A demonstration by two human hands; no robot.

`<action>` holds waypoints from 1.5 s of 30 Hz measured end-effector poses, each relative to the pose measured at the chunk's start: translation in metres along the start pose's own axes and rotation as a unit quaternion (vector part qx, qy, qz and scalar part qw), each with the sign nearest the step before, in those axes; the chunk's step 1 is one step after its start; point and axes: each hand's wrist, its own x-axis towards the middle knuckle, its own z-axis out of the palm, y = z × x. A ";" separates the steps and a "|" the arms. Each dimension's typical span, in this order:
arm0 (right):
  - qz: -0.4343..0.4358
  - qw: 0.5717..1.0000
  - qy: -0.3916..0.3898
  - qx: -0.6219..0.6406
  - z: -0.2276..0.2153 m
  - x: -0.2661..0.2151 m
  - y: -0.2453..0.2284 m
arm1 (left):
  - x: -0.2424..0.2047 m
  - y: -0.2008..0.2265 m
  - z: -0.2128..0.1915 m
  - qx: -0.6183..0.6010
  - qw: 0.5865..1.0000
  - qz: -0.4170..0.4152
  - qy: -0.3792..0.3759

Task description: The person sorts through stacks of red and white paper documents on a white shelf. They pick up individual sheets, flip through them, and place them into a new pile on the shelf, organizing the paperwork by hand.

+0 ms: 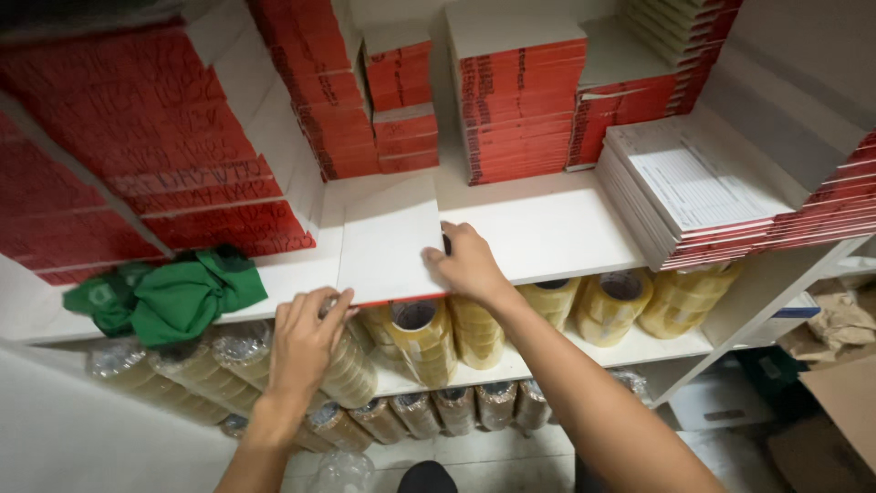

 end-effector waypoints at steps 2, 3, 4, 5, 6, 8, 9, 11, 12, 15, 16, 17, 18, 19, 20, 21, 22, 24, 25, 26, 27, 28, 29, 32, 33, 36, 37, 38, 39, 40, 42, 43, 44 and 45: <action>-0.030 0.998 0.017 -0.048 0.008 0.007 0.018 | -0.002 -0.005 -0.003 0.009 1.000 0.021 0.014; -0.054 0.997 0.014 -0.051 0.004 0.005 0.020 | -0.001 -0.004 -0.006 0.001 1.000 0.026 -0.009; -0.077 0.996 0.012 -0.053 0.000 0.004 0.022 | 0.000 -0.003 -0.008 -0.007 0.999 0.031 -0.031; -0.080 0.995 0.010 -0.054 -0.010 0.009 0.028 | 0.006 -0.002 -0.014 -0.006 0.999 0.028 -0.031; -0.091 0.995 -0.003 -0.040 -0.019 0.015 0.035 | 0.011 -0.002 -0.018 -0.020 0.997 0.015 -0.079; -0.101 0.994 -0.019 -0.026 -0.046 0.032 0.051 | 0.032 -0.002 -0.028 -0.034 0.991 0.000 -0.131; -0.086 0.996 -0.005 -0.023 -0.063 0.043 0.061 | 0.044 0.000 -0.032 -0.011 0.990 0.023 -0.139; -0.071 0.997 0.001 -0.022 -0.105 0.051 0.055 | 0.080 0.009 -0.037 0.011 0.988 0.041 -0.150; -0.044 0.995 0.067 -0.054 -0.130 0.049 0.039 | 0.104 0.017 -0.039 -0.035 0.985 0.018 -0.167; -0.003 0.981 0.176 -0.084 -0.188 0.055 0.002 | 0.177 0.031 -0.021 -0.135 0.980 -0.013 -0.144; 0.016 0.971 0.224 -0.081 -0.204 0.059 -0.006 | 0.202 0.035 -0.010 -0.190 0.976 -0.016 -0.104; 0.017 0.972 0.221 -0.082 -0.211 0.069 -0.003 | 0.229 0.047 -0.011 -0.191 0.976 -0.020 -0.106; -0.086 0.965 0.237 -0.071 -0.219 0.080 -0.001 | 0.256 0.059 -0.012 -0.262 0.954 -0.097 -0.110; -0.187 0.949 0.249 -0.057 -0.225 0.089 0.002 | 0.282 0.071 -0.014 -0.330 0.921 -0.173 -0.115; -0.185 0.950 0.244 -0.057 -0.225 0.098 0.004 | 0.299 0.072 0.001 -0.331 0.919 -0.177 -0.118; -0.133 0.959 0.247 -0.037 -0.229 0.109 0.004 | 0.320 0.073 0.015 -0.352 0.911 -0.196 -0.086; -0.081 0.965 0.249 -0.016 -0.233 0.119 0.004 | 0.341 0.074 0.029 -0.372 0.901 -0.214 -0.054; -0.057 0.977 0.207 -0.010 -0.241 0.108 -0.016 | 0.362 0.078 0.028 -0.416 0.886 -0.199 -0.049; -0.033 0.986 0.161 -0.001 -0.242 0.102 -0.025 | 0.368 0.079 0.028 -0.455 0.870 -0.187 -0.046; -0.033 0.987 0.157 -0.001 -0.243 0.109 -0.017 | 0.373 0.078 0.037 -0.454 0.869 -0.191 -0.046; -0.043 0.983 0.180 -0.007 -0.244 0.116 -0.011 | 0.380 0.077 0.045 -0.442 0.871 -0.205 -0.058; -0.053 0.978 0.202 -0.013 -0.246 0.123 -0.005 | 0.388 0.075 0.053 -0.429 0.874 -0.219 -0.069; -0.054 0.977 0.206 -0.013 -0.245 0.119 -0.007 | 0.388 0.076 0.055 -0.430 0.874 -0.215 -0.068; -0.086 0.973 0.204 0.060 -0.239 0.110 -0.007 | 0.386 0.079 0.060 -0.467 0.847 -0.254 -0.010; -0.135 0.961 0.234 0.059 -0.236 0.109 -0.003 | 0.384 0.079 0.062 -0.416 0.855 -0.311 0.021; -0.052 0.953 0.264 0.137 -0.229 0.055 -0.052 | 0.358 0.089 0.014 -0.443 0.792 -0.414 0.074; 0.079 0.940 0.253 0.214 -0.223 0.028 -0.079 | 0.342 0.094 -0.011 -0.513 0.716 -0.462 0.096; 0.081 0.941 0.251 0.211 -0.220 0.027 -0.076 | 0.335 0.088 -0.004 -0.514 0.714 -0.465 0.095; 0.082 0.906 0.237 0.340 -0.213 0.026 -0.073 | 0.324 0.081 0.002 -0.625 0.614 -0.459 0.148; 0.085 0.854 0.221 0.463 -0.206 0.025 -0.070 | 0.313 0.074 0.008 -0.718 0.499 -0.443 0.198; 0.043 0.860 0.159 0.483 -0.185 0.022 -0.050 | 0.275 0.070 -0.012 -0.699 0.505 -0.466 0.199; -0.012 0.859 0.105 0.501 -0.178 0.026 -0.045 | 0.263 0.065 -0.025 -0.687 0.512 -0.475 0.201; -0.015 0.858 0.098 0.503 -0.161 0.018 -0.043 | 0.236 0.063 -0.033 -0.683 0.514 -0.476 0.207; -0.024 0.896 0.104 0.431 -0.147 0.012 -0.042 | 0.214 0.061 -0.041 -0.633 0.575 -0.487 0.175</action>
